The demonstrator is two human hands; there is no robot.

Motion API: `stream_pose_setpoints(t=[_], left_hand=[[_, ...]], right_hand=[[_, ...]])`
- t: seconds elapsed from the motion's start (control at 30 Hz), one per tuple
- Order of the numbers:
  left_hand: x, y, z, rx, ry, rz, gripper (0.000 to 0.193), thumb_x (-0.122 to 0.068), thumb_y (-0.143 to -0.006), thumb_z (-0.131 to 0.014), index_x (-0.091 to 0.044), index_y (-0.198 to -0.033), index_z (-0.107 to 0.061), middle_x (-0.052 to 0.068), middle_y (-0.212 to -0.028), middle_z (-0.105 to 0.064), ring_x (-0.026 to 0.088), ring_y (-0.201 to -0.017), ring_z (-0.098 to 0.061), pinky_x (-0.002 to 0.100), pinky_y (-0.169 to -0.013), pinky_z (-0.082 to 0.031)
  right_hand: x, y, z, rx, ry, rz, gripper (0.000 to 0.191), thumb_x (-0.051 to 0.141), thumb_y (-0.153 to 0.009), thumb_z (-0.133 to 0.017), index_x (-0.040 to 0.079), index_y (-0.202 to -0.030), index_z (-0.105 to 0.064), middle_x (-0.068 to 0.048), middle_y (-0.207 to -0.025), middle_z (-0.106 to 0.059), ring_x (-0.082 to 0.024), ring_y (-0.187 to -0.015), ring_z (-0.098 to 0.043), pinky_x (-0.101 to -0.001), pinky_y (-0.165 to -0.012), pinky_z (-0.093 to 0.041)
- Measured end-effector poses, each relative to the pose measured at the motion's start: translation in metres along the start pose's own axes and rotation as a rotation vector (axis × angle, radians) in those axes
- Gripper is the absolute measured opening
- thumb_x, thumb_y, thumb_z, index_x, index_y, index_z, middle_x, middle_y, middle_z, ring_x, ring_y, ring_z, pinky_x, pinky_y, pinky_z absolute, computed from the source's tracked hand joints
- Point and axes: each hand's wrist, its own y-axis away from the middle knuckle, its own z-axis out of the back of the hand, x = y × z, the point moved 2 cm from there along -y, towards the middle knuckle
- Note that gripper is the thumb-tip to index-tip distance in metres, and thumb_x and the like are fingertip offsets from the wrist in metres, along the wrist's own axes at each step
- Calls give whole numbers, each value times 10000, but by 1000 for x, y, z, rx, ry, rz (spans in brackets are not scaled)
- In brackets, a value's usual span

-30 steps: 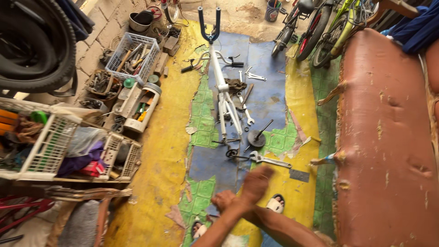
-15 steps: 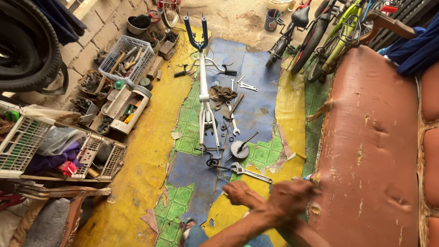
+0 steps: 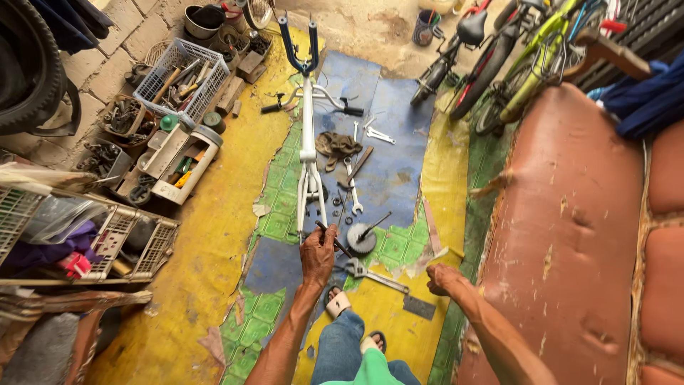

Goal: The person removes the crankset from a bicycle frame using a wrench and hammer. They then retrieve a punch from a toolbox and use it with the hammer to drive out a pin from the crank arm.

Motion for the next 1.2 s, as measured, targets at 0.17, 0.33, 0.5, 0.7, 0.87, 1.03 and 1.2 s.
stream_pose_setpoints(t=[0.17, 0.33, 0.5, 0.7, 0.87, 1.03, 1.2], left_hand=[[-7, -49, -6, -41, 56, -24, 435, -397, -1002, -639, -7, -815, -688, 76, -641, -673, 174, -566, -627, 352, -560, -511], [-19, -87, 0, -40, 182, 23, 406, -403, -973, -626, -24, -842, -692, 57, -666, -689, 149, -543, -666, 322, -458, -569], [-28, -118, 10, -122, 157, 105, 433, -407, -994, -613, -10, -838, -690, 90, -636, -656, 178, -495, -625, 341, -430, -518], [-26, -165, -1, -321, 92, 84, 479, -440, -987, -605, -5, -798, -678, 79, -615, -625, 205, -546, -576, 401, -539, -475], [-24, -209, -31, -524, 59, 97, 505, -442, -1007, -588, 3, -779, -659, 155, -604, -585, 290, -558, -559, 443, -555, -454], [-39, -242, -59, -722, 23, 280, 467, -440, -968, -604, -7, -806, -672, 191, -606, -604, 371, -578, -618, 470, -566, -465], [-48, -241, -71, -835, -29, 310, 469, -432, -1012, -583, -3, -833, -646, 194, -632, -614, 369, -594, -597, 452, -596, -479]], right_hand=[[-8, -51, 52, -35, -1, 29, 266, 295, -888, -636, 76, -1025, -694, -193, -1084, -728, -380, -1077, -687, -477, -906, -557], [4, -101, 102, -85, -117, 6, 361, 323, -864, -650, 121, -1162, -680, -191, -1162, -704, -398, -1111, -656, -495, -943, -531], [2, -154, 143, -40, -31, 71, 352, 327, -869, -618, 128, -1146, -706, -186, -1166, -718, -392, -1110, -672, -488, -946, -544], [-13, -237, 195, 39, 110, 84, 356, 375, -878, -627, 140, -1127, -725, -168, -1130, -742, -374, -1087, -689, -477, -916, -569], [-11, -311, 248, 31, 283, 330, 399, 389, -821, -695, 182, -1160, -725, -169, -1181, -718, -378, -1113, -682, -463, -957, -564], [9, -379, 308, 57, 393, 522, 370, 378, -859, -679, 186, -1173, -715, -171, -1152, -727, -398, -1081, -686, -495, -927, -565], [19, -418, 341, 82, 363, 585, 363, 382, -882, -664, 196, -1190, -707, -173, -1127, -743, -394, -1056, -707, -492, -908, -575]])
